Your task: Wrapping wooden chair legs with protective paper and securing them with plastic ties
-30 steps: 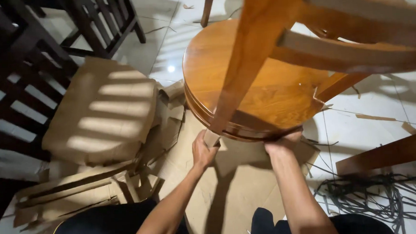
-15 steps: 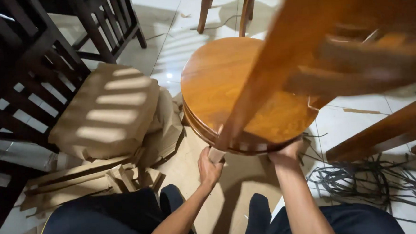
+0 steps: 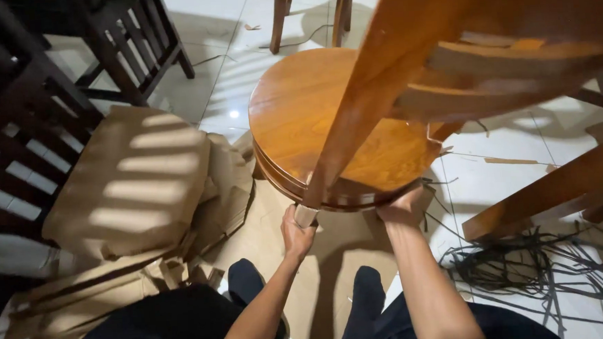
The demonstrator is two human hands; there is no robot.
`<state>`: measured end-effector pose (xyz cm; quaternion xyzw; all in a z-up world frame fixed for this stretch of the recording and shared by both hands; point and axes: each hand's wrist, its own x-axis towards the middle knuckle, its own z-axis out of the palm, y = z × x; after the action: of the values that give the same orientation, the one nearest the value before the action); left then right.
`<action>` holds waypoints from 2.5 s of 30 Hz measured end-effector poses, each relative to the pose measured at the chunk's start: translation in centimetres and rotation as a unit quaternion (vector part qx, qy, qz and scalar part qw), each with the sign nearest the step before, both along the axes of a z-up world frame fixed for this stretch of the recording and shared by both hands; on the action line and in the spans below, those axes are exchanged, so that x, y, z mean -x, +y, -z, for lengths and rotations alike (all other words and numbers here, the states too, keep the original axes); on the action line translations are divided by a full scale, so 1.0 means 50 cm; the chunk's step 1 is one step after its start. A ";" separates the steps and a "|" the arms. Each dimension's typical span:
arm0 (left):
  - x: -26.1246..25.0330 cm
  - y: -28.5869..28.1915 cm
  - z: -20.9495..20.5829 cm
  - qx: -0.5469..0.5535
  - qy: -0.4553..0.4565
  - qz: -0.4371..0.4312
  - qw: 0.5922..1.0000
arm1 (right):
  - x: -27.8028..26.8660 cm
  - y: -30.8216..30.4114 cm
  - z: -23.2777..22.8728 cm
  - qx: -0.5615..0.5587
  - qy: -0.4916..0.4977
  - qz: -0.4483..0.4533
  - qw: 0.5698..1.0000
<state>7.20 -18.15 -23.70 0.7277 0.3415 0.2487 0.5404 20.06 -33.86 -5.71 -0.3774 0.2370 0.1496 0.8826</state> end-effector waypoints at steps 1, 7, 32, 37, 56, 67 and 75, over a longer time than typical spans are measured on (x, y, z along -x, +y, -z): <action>-0.023 0.009 0.003 -0.002 0.005 0.000 1.000 | -0.021 -0.006 0.017 0.022 0.000 -0.003 1.000; -0.126 0.045 -0.030 -0.006 0.016 -0.015 1.000 | -0.202 0.048 0.087 0.119 0.013 -0.012 0.993; -0.202 0.000 0.044 -0.023 0.049 -0.022 0.998 | -0.070 -0.331 0.050 0.408 -0.108 -0.497 0.758; -0.180 0.060 -0.009 -0.025 0.073 0.157 0.985 | -0.114 -0.222 0.090 0.380 -0.159 -0.596 0.689; -0.163 0.050 0.017 -0.138 -0.019 0.070 0.988 | -0.036 0.178 0.276 0.485 -0.311 -0.410 0.708; -0.121 0.081 -0.021 -0.035 -0.057 0.090 0.994 | -0.070 0.205 0.446 0.337 -0.351 -0.284 0.826; -0.152 0.134 0.080 -0.036 -0.041 0.167 0.984 | -0.119 0.197 0.572 0.336 -0.355 -0.271 0.829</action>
<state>14.82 -11.46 -27.69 0.7825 0.1837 0.1965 0.5616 25.99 -24.02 -34.34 -0.7266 -0.1695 0.1499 0.6487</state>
